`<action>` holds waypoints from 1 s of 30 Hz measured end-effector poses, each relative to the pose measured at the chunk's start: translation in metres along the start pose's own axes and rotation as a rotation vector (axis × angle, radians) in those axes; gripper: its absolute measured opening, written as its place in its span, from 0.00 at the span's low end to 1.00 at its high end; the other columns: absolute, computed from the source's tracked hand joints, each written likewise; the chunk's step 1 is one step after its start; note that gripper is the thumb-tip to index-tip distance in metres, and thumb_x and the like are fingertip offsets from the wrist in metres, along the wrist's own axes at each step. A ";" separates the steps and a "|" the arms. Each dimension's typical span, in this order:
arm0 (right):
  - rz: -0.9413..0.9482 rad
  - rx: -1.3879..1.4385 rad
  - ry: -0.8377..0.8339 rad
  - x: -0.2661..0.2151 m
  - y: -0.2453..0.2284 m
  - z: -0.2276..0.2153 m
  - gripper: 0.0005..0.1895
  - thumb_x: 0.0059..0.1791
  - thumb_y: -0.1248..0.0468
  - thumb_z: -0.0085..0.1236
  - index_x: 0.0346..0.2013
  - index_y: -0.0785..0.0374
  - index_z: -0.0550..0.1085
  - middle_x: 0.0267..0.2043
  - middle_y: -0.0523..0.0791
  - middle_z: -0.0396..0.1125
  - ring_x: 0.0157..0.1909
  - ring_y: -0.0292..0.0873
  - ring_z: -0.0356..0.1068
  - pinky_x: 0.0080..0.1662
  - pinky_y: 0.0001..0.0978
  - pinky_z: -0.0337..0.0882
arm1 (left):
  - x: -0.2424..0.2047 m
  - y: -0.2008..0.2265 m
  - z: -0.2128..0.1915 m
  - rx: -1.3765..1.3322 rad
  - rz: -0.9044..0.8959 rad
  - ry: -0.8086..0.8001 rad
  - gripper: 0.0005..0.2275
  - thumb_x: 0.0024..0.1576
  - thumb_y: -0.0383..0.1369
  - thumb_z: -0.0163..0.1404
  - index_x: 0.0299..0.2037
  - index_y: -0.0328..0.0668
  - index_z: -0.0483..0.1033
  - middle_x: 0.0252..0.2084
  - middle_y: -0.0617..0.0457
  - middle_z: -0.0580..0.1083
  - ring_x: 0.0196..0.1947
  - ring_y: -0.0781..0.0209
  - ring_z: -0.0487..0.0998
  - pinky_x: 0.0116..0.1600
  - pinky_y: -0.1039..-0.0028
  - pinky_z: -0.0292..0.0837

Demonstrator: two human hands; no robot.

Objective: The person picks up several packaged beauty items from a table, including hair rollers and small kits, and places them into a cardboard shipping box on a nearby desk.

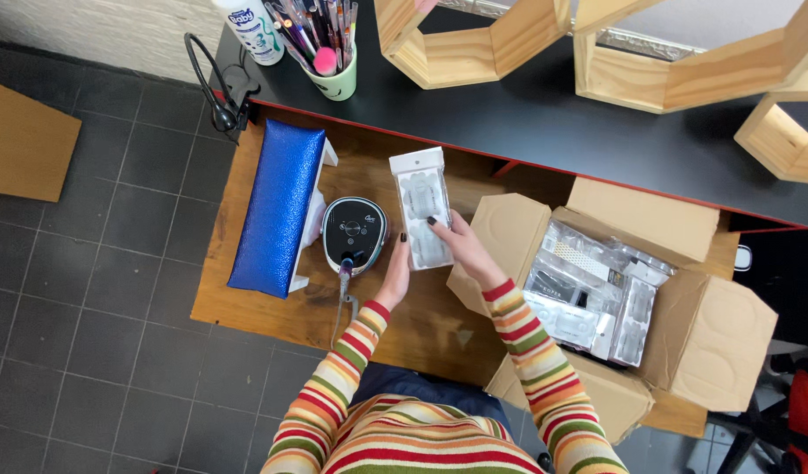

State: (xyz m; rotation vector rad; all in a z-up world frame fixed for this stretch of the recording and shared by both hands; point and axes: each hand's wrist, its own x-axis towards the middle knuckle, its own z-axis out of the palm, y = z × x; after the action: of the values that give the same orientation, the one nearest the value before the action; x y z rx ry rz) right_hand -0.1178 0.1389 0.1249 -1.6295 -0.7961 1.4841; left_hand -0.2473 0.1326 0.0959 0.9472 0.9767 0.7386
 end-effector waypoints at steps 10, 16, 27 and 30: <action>0.041 0.287 -0.029 -0.076 0.012 -0.054 0.36 0.54 0.56 0.56 0.74 0.63 0.57 0.71 0.53 0.59 0.70 0.52 0.60 0.65 0.50 0.64 | -0.009 0.007 0.047 -0.557 -0.470 -0.100 0.29 0.60 0.55 0.49 0.66 0.46 0.69 0.65 0.47 0.70 0.64 0.56 0.70 0.69 0.62 0.63; -0.114 -0.066 0.225 -0.091 0.079 -0.099 0.21 0.54 0.52 0.61 0.56 0.62 0.75 0.49 0.53 0.70 0.54 0.52 0.71 0.56 0.48 0.73 | -0.014 -0.025 0.071 -0.534 -0.575 -0.240 0.24 0.61 0.49 0.52 0.64 0.49 0.71 0.62 0.47 0.73 0.60 0.54 0.75 0.65 0.61 0.69; -0.115 0.186 0.428 -0.137 0.139 -0.178 0.18 0.53 0.62 0.60 0.59 0.60 0.74 0.48 0.44 0.73 0.46 0.39 0.73 0.51 0.36 0.75 | -0.001 -0.116 0.080 -0.238 -0.568 -0.305 0.25 0.58 0.34 0.59 0.65 0.44 0.67 0.55 0.44 0.75 0.52 0.50 0.79 0.52 0.55 0.80; -0.121 0.115 0.415 -0.151 0.153 -0.216 0.18 0.55 0.63 0.57 0.60 0.60 0.73 0.51 0.45 0.72 0.51 0.41 0.71 0.57 0.41 0.72 | -0.050 0.004 0.127 -0.285 -0.572 -0.223 0.21 0.58 0.29 0.54 0.62 0.36 0.69 0.59 0.38 0.74 0.56 0.50 0.76 0.57 0.58 0.75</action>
State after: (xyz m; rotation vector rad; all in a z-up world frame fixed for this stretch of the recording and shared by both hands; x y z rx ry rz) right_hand 0.0699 -0.0957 0.0732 -1.6910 -0.5539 1.0375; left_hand -0.1503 0.0511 0.1477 0.4508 0.8584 0.2690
